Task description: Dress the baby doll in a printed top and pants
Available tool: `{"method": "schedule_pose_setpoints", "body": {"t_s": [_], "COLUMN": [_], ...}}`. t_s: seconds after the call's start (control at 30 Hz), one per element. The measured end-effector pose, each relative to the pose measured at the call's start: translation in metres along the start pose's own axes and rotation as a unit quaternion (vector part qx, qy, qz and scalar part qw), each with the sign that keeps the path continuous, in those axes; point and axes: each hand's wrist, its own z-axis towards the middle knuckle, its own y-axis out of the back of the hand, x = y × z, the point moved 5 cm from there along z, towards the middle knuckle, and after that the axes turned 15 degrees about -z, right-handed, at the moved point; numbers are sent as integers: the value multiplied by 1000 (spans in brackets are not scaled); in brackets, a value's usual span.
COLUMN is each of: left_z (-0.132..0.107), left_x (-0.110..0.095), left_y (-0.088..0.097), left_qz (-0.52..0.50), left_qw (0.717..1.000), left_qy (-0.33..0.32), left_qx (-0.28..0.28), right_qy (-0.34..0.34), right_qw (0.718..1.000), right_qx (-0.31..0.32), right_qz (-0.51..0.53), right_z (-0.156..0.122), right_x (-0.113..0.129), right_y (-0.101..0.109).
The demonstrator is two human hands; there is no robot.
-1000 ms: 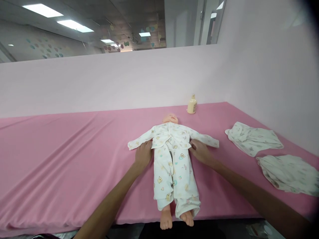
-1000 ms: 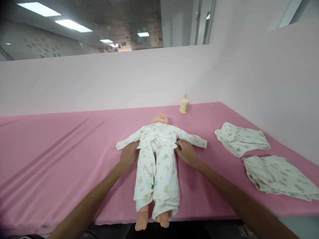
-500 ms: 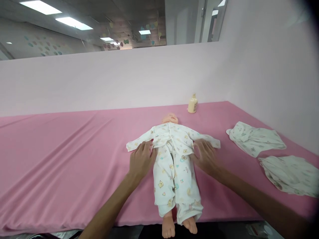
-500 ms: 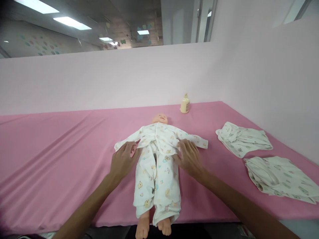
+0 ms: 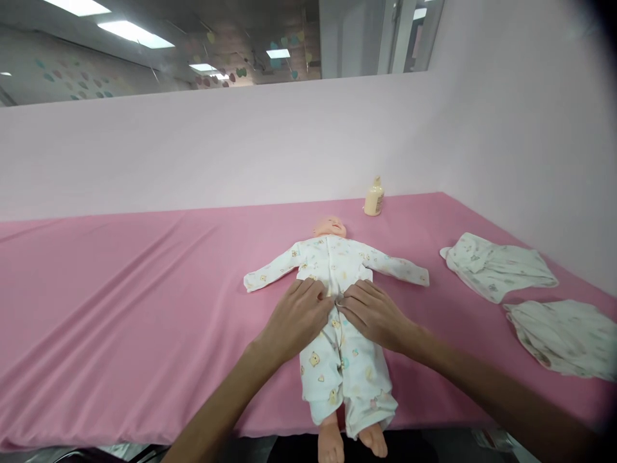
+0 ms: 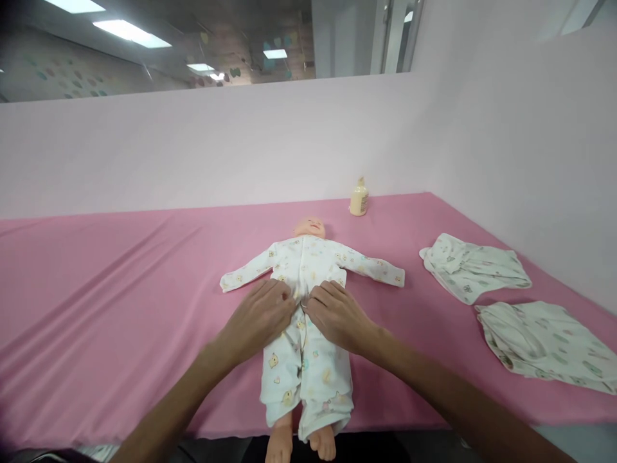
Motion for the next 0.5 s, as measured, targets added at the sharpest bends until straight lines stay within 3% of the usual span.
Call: {"method": "schedule_pose_setpoints", "body": {"t_s": [0.13, 0.23, 0.37, 0.4, 0.5], "left_z": [-1, -6, -28, -36, -63], "left_x": [7, 2, -32, -44, -79], "left_y": [-1, 6, 29, 32, 26], "left_qz": [-71, -94, -81, -93, -130], "left_qw": [997, 993, 989, 990, 991], "left_qy": [32, 67, 71, 51, -14], "left_qx": [20, -6, -100, -97, 1], "right_qy": [-40, -84, -120, -126, -142], "right_qw": [997, 990, 983, 981, 976], "right_qx": [3, -14, -24, -27, -39], "right_qz": [70, 116, 140, 143, 158], "right_z": [-1, -5, -15, -18, -25], "right_x": [-3, -5, -9, -10, -13], "right_y": [7, 14, 18, 18, 19]}}
